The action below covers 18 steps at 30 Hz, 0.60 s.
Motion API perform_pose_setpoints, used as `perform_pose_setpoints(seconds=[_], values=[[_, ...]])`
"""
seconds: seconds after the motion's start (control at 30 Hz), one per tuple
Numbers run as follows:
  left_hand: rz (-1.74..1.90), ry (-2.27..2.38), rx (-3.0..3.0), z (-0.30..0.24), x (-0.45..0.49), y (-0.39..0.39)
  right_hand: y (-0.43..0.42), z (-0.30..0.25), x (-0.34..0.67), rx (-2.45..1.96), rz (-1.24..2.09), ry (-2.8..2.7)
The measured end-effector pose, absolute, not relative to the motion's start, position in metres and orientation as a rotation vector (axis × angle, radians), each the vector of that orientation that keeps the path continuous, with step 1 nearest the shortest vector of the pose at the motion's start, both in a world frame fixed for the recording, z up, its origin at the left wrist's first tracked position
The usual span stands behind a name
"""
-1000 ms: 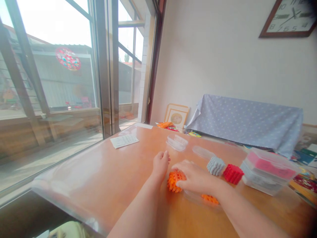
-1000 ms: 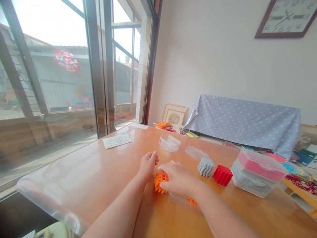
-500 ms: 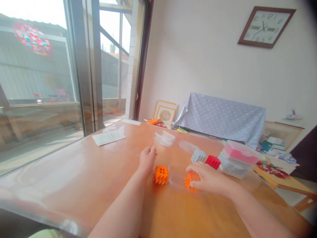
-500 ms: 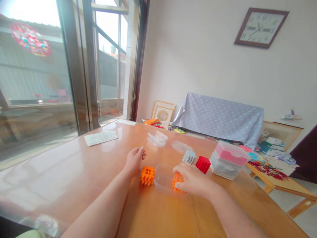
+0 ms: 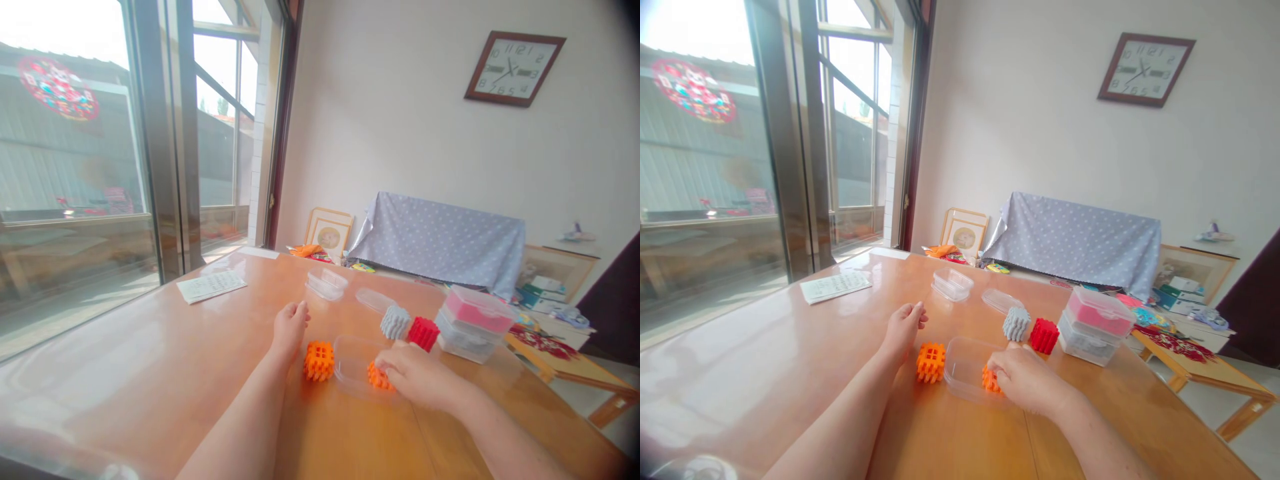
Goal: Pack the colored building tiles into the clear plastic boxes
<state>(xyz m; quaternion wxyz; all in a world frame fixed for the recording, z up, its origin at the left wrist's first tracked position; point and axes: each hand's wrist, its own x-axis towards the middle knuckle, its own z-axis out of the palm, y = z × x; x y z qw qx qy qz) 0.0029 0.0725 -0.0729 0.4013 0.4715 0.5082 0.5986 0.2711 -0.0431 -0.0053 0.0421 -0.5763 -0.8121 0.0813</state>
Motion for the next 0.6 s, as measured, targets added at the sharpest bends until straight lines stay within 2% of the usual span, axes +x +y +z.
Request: perform_pose_setpoints(seconds=[0.2,0.6], values=[[1.532,1.256,1.162,-0.074,0.004,0.073,-0.044,0.003,0.261,-1.742,0.255,-2.396],[1.562,1.214,1.079,-0.076,0.003,0.073,-0.026,0.020,0.170,-1.354,0.380,-2.496]])
